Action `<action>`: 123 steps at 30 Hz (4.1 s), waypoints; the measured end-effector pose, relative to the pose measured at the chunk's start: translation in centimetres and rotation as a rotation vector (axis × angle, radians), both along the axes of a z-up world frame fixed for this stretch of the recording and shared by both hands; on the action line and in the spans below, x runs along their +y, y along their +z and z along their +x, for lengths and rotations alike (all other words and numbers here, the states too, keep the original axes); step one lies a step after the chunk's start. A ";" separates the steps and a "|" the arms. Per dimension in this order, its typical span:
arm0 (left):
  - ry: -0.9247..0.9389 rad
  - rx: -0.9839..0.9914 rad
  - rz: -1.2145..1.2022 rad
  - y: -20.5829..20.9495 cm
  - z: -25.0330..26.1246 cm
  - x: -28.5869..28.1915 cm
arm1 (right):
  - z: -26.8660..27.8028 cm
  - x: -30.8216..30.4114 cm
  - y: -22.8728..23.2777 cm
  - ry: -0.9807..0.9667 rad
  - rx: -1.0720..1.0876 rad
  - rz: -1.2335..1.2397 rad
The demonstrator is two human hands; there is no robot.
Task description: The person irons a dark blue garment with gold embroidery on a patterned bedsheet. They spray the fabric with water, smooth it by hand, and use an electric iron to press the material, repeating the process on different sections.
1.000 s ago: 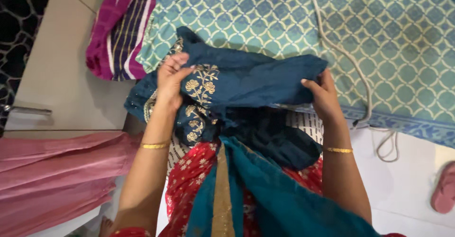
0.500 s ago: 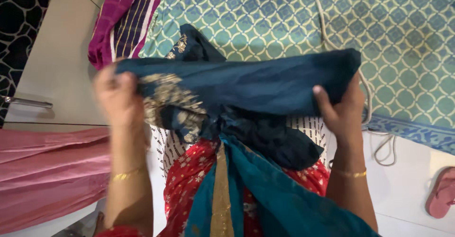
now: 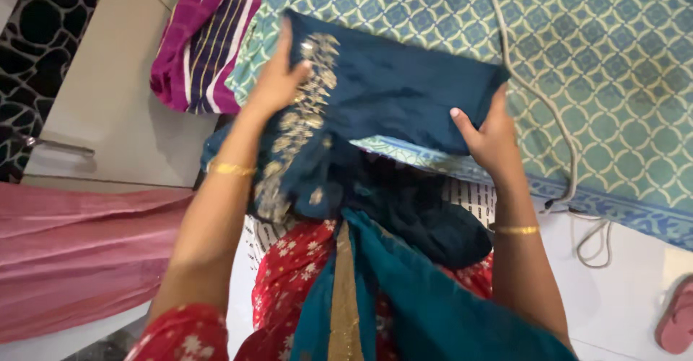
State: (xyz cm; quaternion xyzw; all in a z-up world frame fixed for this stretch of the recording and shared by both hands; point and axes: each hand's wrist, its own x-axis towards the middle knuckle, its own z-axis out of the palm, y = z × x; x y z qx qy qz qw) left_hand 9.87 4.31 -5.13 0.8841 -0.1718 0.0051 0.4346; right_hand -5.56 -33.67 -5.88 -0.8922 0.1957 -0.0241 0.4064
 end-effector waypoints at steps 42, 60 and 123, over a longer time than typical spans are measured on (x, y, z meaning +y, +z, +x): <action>-0.231 -0.263 0.254 -3.5 -3.0 -9.0 | 6.6 -6.8 -8.2 0.201 -0.529 0.382; -0.377 -0.488 0.396 -2.5 -2.4 -8.0 | 6.3 -6.3 -7.7 0.219 -0.646 0.685; 0.334 -0.420 0.548 -9.1 14.6 -10.1 | 7.1 -4.3 -3.3 -0.172 -0.051 -0.655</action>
